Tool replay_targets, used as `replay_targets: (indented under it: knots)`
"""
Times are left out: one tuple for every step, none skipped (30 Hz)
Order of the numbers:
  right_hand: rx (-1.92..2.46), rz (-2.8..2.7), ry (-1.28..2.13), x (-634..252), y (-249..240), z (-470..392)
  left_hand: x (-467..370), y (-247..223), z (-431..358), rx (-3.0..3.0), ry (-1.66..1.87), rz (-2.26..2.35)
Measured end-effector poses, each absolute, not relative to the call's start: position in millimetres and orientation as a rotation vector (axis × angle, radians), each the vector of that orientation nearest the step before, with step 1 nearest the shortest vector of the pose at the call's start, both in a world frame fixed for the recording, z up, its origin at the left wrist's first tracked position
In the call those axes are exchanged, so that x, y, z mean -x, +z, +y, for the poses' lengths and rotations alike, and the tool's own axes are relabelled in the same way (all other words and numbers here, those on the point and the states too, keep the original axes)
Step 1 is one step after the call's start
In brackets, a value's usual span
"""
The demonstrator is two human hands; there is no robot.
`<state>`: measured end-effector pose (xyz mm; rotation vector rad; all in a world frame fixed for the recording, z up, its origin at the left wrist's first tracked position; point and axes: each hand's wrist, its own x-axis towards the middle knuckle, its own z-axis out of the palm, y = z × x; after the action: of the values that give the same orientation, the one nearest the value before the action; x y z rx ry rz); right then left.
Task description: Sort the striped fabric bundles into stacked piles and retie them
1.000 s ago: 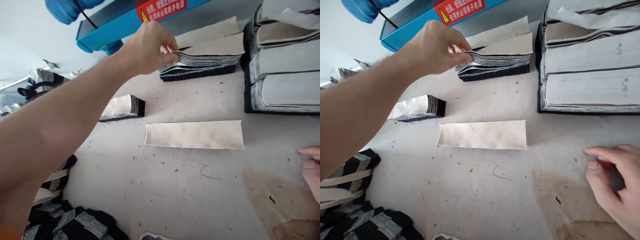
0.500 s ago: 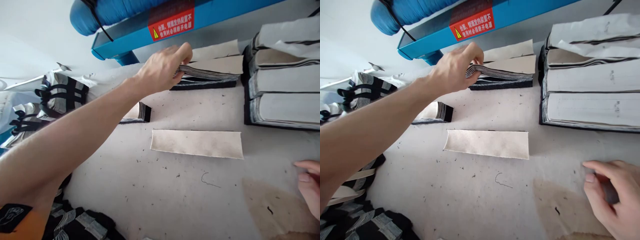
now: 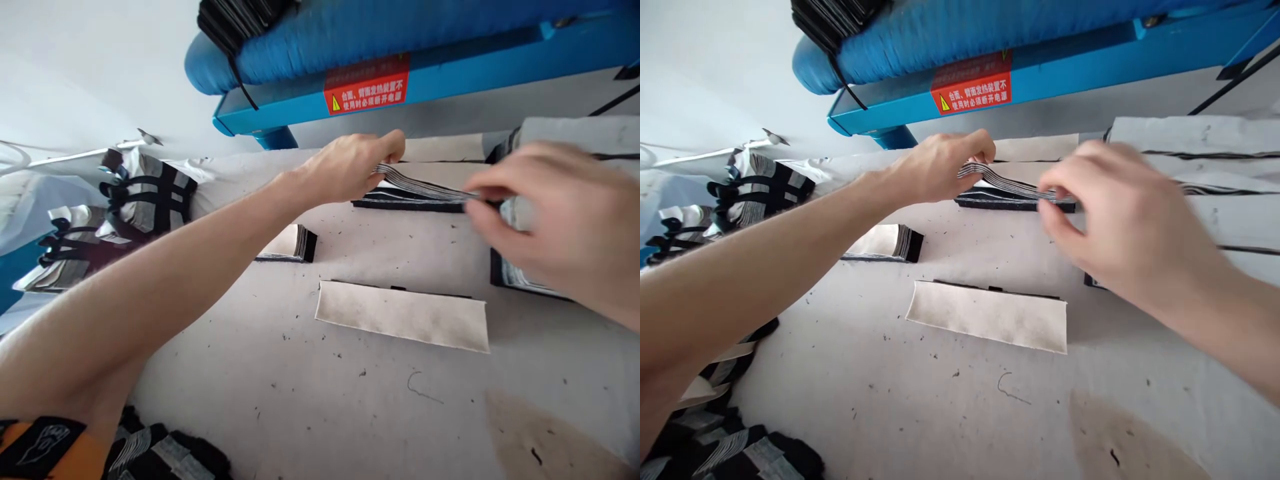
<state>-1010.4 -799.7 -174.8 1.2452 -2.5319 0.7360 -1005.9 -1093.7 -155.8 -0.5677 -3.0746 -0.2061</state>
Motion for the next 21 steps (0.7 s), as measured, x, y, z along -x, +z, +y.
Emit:
replay_targets:
  knots:
    - [-1.319,-2.535,0.676,1023.6,-174.7,-823.4,1006.3,-156.3,-1093.6,0.569,-0.211,-3.079]
    - [-1.334,-2.543,0.621,1034.2,-176.7,-842.6,1006.0,-157.0,-1093.5,0.566,-0.224,-3.079]
    - [-1.345,-2.565,0.574,1042.0,-180.3,-856.5,1005.0,-157.8,-1093.4,0.564,-0.245,-3.076]
    - [-1.351,-2.580,0.542,1046.9,-184.4,-865.2,1003.1,-158.7,-1093.5,0.567,-0.272,-3.076]
    - [-1.354,-2.589,0.518,1049.3,-188.2,-869.2,1000.6,-159.3,-1093.9,0.577,-0.304,-3.077]
    - [-1.371,-2.592,0.502,1049.7,-190.7,-869.4,997.7,-159.7,-1094.7,0.594,-0.341,-3.078]
    - [-1.396,-2.587,0.489,1049.2,-191.2,-867.0,994.9,-159.7,-1095.9,0.616,-0.382,-3.075]
    - [-1.418,-2.576,0.479,1048.5,-189.6,-863.3,992.6,-159.0,-1097.6,0.634,-0.423,-3.065]
    - [-1.432,-2.567,0.467,1048.5,-186.1,-859.3,991.4,-157.9,-1099.8,0.639,-0.460,-3.044]
    - [-1.431,-2.550,0.462,1050.1,-181.1,-855.8,991.6,-156.2,-1102.4,0.623,-0.488,-3.015]
    - [-1.413,-2.532,0.462,1053.6,-175.3,-853.3,993.5,-154.2,-1105.1,0.590,-0.507,-2.981]
    - [-1.385,-2.515,0.469,1058.9,-169.6,-852.1,997.1,-152.1,-1108.0,0.547,-0.515,-2.954]
    - [-1.356,-2.502,0.482,1065.9,-164.6,-852.2,1002.3,-150.1,-1110.9,0.506,-0.516,-2.937]
    - [-1.338,-2.501,0.494,1073.9,-160.8,-853.3,1008.5,-148.4,-1113.8,0.479,-0.509,-2.939]
    - [-1.333,-2.515,0.504,1082.1,-158.5,-855.2,1015.5,-147.1,-1116.7,0.463,-0.499,-2.958]
    - [-1.332,-2.543,0.515,1089.8,-157.4,-857.3,1022.4,-146.5,-1119.8,0.441,-0.488,-2.983]
    - [-1.335,-2.579,0.525,1096.4,-157.6,-859.5,1029.0,-146.4,-1123.1,0.389,-0.481,-3.009]
    - [-1.345,-2.607,0.535,1101.6,-158.5,-861.4,1034.6,-146.9,-1126.8,0.291,-0.485,-3.035]
    - [-1.350,-2.629,0.549,1105.5,-159.7,-863.0,1039.3,-147.8,-1130.8,0.148,-0.513,-3.064]
    - [-1.343,-2.642,0.572,1108.6,-161.1,-864.2,1042.9,-149.1,-1135.1,-0.023,-0.574,-3.101]
    - [-1.319,-2.661,0.602,1111.6,-162.2,-865.3,1045.5,-150.5,-1139.2,-0.182,-0.670,-3.146]
